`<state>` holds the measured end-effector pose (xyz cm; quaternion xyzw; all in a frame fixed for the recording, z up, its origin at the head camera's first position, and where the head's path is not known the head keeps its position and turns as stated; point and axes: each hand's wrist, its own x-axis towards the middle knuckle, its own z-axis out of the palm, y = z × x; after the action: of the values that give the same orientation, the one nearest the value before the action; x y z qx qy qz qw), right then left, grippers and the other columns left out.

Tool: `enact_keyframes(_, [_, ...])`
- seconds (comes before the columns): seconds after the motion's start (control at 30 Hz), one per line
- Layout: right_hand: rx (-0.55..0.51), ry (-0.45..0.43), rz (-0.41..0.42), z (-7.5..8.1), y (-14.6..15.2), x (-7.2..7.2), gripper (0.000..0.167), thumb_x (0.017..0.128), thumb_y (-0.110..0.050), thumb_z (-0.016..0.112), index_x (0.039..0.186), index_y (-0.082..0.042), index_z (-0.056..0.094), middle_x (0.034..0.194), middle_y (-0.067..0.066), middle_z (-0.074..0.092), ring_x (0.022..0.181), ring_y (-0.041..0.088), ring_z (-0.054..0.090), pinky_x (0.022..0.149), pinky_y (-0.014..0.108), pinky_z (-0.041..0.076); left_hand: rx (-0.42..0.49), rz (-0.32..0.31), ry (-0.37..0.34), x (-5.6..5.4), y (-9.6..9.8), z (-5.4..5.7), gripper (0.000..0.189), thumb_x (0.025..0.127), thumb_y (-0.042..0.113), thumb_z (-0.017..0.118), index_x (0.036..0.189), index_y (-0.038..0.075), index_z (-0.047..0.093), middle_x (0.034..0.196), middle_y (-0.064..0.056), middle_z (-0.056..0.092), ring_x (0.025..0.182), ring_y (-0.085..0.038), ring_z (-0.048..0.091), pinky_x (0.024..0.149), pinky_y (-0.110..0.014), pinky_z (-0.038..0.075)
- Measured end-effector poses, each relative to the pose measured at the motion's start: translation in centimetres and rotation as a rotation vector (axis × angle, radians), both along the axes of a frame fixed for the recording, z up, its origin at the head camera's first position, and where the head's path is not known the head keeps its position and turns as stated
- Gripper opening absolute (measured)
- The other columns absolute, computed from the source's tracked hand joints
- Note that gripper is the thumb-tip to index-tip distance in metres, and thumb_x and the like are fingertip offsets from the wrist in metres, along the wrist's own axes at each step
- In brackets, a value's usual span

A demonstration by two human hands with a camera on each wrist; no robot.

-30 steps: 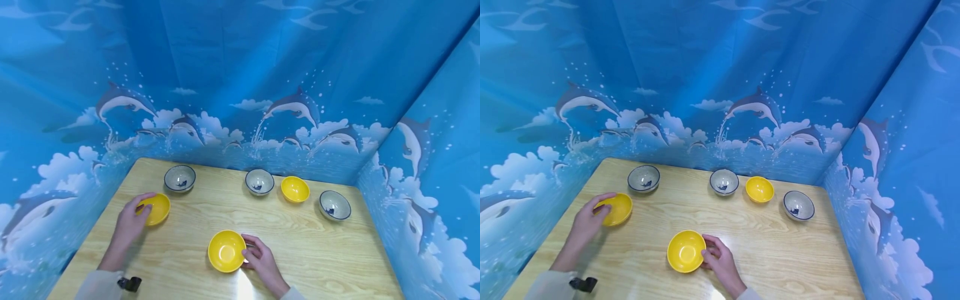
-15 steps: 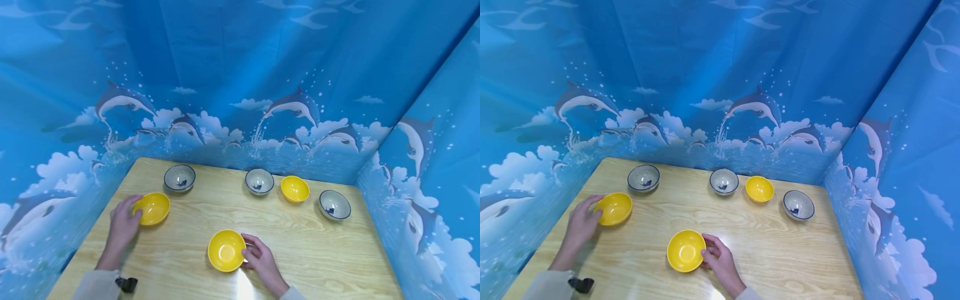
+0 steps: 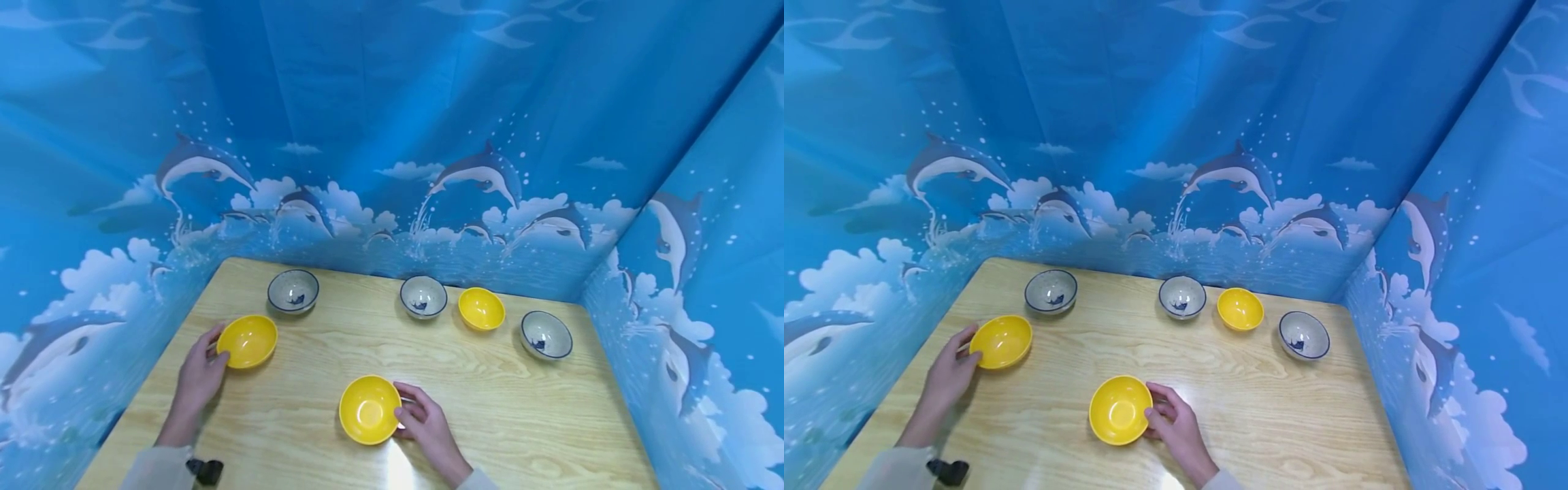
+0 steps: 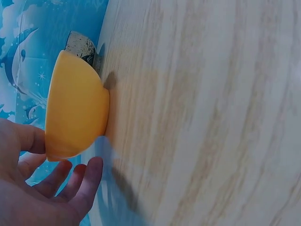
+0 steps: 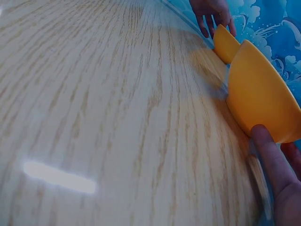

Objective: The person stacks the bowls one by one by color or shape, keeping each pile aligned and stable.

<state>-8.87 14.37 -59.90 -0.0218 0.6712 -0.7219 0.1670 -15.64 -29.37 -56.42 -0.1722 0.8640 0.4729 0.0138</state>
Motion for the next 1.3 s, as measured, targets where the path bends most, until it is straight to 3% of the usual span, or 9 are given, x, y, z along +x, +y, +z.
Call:
enact_keyframes(0.13, [0.0,0.004,-0.001,0.0,0.0,0.0,0.057,0.107,-0.013,0.069,0.158,0.002,0.049,0.158,0.032,0.05,0.118,0.013,0.072,0.091,0.038,0.069,0.071,0.033,-0.045,0.1,0.2,0.0,0.065,0.112,0.009,0.044,0.174,0.009,0.022,0.176,-0.028,0.027,0.155,-0.051,0.04,0.122,-0.061,0.047])
enact_keyframes(0.23, [0.004,0.005,-0.001,0.0,0.0,0.0,0.057,0.107,-0.013,0.069,0.158,0.002,0.049,0.157,0.032,0.05,0.118,0.013,0.072,0.091,0.038,0.069,0.152,0.058,-0.053,0.2,0.3,-0.1,0.066,0.112,0.007,0.042,0.174,0.011,0.022,0.174,-0.031,0.029,0.152,-0.048,0.044,0.104,-0.043,0.064])
enact_keyframes(0.3, [0.007,0.001,-0.002,0.0,0.0,0.0,0.057,0.107,-0.013,0.069,0.158,0.002,0.049,0.158,0.032,0.05,0.117,0.013,0.072,0.091,0.038,0.069,0.225,0.082,-0.052,0.3,0.4,-0.2,0.066,0.112,0.005,0.042,0.174,0.011,0.021,0.172,-0.032,0.031,0.149,-0.045,0.047,0.089,-0.031,0.068])
enact_keyframes(0.37, [0.01,-0.004,-0.002,0.0,-0.1,0.0,0.057,0.107,-0.014,0.069,0.158,0.002,0.05,0.158,0.031,0.05,0.117,0.013,0.072,0.091,0.038,0.069,0.279,0.114,-0.059,0.3,0.5,-0.3,0.066,0.113,0.006,0.041,0.175,0.014,0.02,0.172,-0.03,0.032,0.147,-0.043,0.048,0.083,-0.025,0.067])
enact_keyframes(0.57, [0.013,-0.013,-0.006,0.1,-0.1,0.0,0.057,0.107,-0.015,0.069,0.158,0.002,0.05,0.158,0.031,0.051,0.117,0.013,0.072,0.091,0.037,0.069,0.355,0.193,-0.092,0.1,0.8,-0.4,0.065,0.114,0.012,0.039,0.175,0.02,0.019,0.175,-0.024,0.031,0.149,-0.042,0.049,0.086,-0.03,0.068])
enact_keyframes(0.77, [0.01,-0.009,-0.008,0.1,-0.1,0.1,0.057,0.107,-0.015,0.069,0.158,0.002,0.05,0.157,0.031,0.051,0.116,0.013,0.072,0.09,0.037,0.069,0.39,0.223,-0.102,0.0,0.9,-0.4,0.065,0.114,0.01,0.041,0.175,0.02,0.021,0.175,-0.024,0.03,0.146,-0.04,0.051,0.086,-0.03,0.068])
enact_keyframes(1.0, [0.005,-0.003,-0.012,0.0,-0.1,0.1,0.056,0.107,-0.014,0.069,0.157,0.003,0.05,0.156,0.032,0.052,0.115,0.013,0.072,0.089,0.036,0.069,0.431,0.208,-0.114,0.3,0.8,-0.3,0.066,0.113,0.01,0.042,0.175,0.019,0.021,0.177,-0.022,0.029,0.143,-0.037,0.053,0.088,-0.031,0.068])
enact_keyframes(1.2, [0.006,0.001,-0.013,0.0,-0.1,0.1,0.056,0.107,-0.014,0.069,0.157,0.003,0.051,0.155,0.032,0.052,0.115,0.012,0.072,0.088,0.036,0.069,0.415,0.156,-0.105,0.8,0.9,-0.1,0.064,0.114,0.012,0.044,0.174,0.018,0.024,0.176,-0.021,0.03,0.128,-0.025,0.062,0.09,-0.03,0.068])
enact_keyframes(1.3, [0.007,-0.001,-0.016,0.0,-0.1,0.1,0.056,0.107,-0.014,0.069,0.156,0.003,0.051,0.155,0.032,0.052,0.114,0.011,0.072,0.088,0.035,0.069,0.417,0.14,-0.111,0.8,1.1,0.0,0.064,0.114,0.012,0.044,0.174,0.018,0.024,0.176,-0.021,0.03,0.134,-0.029,0.059,0.091,-0.031,0.068])
